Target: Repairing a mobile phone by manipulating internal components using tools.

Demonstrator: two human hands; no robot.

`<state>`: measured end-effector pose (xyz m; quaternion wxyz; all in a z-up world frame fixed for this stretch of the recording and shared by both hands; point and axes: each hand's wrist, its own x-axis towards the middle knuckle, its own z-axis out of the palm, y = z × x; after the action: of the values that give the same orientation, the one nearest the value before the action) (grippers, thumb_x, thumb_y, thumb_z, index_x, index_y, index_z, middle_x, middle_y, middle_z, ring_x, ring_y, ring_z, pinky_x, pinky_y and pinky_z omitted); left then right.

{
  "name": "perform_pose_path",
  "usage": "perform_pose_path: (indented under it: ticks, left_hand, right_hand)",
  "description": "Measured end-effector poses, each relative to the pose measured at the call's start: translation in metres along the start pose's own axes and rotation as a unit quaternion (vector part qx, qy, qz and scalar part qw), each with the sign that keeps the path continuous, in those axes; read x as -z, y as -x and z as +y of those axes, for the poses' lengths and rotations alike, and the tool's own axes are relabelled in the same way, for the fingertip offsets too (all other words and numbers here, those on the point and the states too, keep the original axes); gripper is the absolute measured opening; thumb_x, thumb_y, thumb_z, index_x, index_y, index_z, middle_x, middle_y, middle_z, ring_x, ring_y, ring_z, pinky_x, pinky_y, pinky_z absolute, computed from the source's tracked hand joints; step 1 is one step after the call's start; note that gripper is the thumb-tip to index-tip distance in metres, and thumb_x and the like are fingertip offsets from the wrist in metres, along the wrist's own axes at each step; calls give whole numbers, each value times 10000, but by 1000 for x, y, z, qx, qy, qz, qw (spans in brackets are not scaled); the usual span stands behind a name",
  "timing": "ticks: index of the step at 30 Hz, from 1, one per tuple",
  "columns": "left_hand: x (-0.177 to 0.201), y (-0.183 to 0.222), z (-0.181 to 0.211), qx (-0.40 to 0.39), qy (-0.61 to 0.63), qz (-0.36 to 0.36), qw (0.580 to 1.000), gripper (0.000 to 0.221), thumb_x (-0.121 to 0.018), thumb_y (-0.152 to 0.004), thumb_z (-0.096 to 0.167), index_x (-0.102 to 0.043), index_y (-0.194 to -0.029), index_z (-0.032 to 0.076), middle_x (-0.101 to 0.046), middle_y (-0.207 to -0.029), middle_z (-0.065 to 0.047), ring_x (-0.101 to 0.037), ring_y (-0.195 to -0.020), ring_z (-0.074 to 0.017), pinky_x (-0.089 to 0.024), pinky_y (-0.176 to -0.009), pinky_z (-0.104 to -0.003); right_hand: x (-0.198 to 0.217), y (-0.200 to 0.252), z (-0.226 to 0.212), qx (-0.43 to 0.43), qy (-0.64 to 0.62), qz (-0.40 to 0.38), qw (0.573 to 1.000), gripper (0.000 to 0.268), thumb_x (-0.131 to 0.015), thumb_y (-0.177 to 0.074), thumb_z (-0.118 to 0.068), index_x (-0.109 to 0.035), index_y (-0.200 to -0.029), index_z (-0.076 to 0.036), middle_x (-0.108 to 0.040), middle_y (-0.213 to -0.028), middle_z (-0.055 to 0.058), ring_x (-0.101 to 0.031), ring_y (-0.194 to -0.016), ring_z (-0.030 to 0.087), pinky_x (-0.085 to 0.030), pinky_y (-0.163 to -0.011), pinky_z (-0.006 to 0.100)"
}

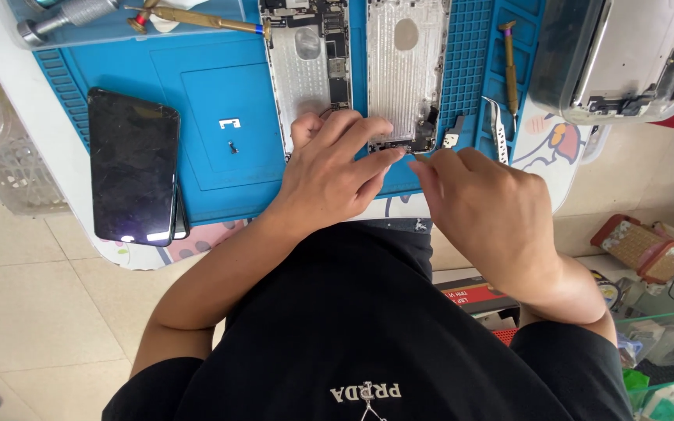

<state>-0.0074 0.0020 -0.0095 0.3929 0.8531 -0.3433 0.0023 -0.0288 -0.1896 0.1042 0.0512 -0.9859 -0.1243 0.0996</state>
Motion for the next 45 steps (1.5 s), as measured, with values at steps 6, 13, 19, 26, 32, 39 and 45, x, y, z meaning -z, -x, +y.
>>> perform_pose_path:
  ticks: [6,13,19,26,32,39,45]
  left_hand:
    - [-3,2,-1,0,5,-3,1000,258,-793,-914,187,-758,-1166,226,-582,-1331,13,-544,-1218,-235,-290,-1009,-488]
    - [-2,1,-1,-2,2,-10,1000,284,-796,-900,191,-759,-1180,228,-582,-1318,13,-544,-1208,-231,-281,-1002,-501]
    - [-2,1,-1,-12,-7,-2,1000,272,-797,-904,194,-762,-1172,221,-577,-1318,8,-541,-1206,-234,-285,-1020,-509]
    - [22,8,8,-1,-25,15,1000,339,-779,-929,173,-727,-1264,181,-585,-1349,0,-550,-1227,-221,-281,-1009,-491]
    - [75,26,-1,88,-18,87,992,351,-751,-991,147,-695,-1337,164,-643,-1282,44,-599,-1146,-186,-287,-990,-439]
    - [101,44,-25,103,-35,232,967,221,-707,-1025,82,-741,-1241,113,-722,-1110,4,-628,-1013,-168,-293,-932,-359]
    - [100,46,-33,74,-30,257,963,206,-685,-965,36,-770,-1138,110,-733,-1052,0,-631,-937,-155,-296,-949,-382]
  right_hand:
    - [-2,2,-1,-7,-9,-7,1000,142,-714,-1001,-245,-690,-1028,-108,-644,-765,43,-642,-568,235,-482,-485,340]
    - [-8,5,-1,-3,-25,-1,1000,125,-712,-1003,-208,-681,-960,-95,-662,-778,45,-665,-622,238,-495,-513,351]
    - [-1,-2,4,-9,-53,3,999,135,-728,-994,-213,-692,-943,-94,-681,-777,56,-666,-634,263,-495,-527,365]
    - [16,1,6,-40,-222,6,974,111,-760,-961,-85,-754,-1072,-77,-736,-892,76,-690,-669,222,-521,-570,323]
    - [-28,-2,-12,-69,-391,92,913,151,-782,-989,15,-736,-1131,-10,-765,-988,96,-770,-889,144,-585,-780,226]
    - [-48,-31,-43,51,-426,134,893,162,-857,-875,8,-764,-1007,-2,-761,-891,109,-734,-735,152,-536,-633,237]
    - [-51,-48,-61,93,-372,152,911,159,-845,-865,14,-763,-997,-18,-755,-889,92,-718,-766,185,-536,-656,271]
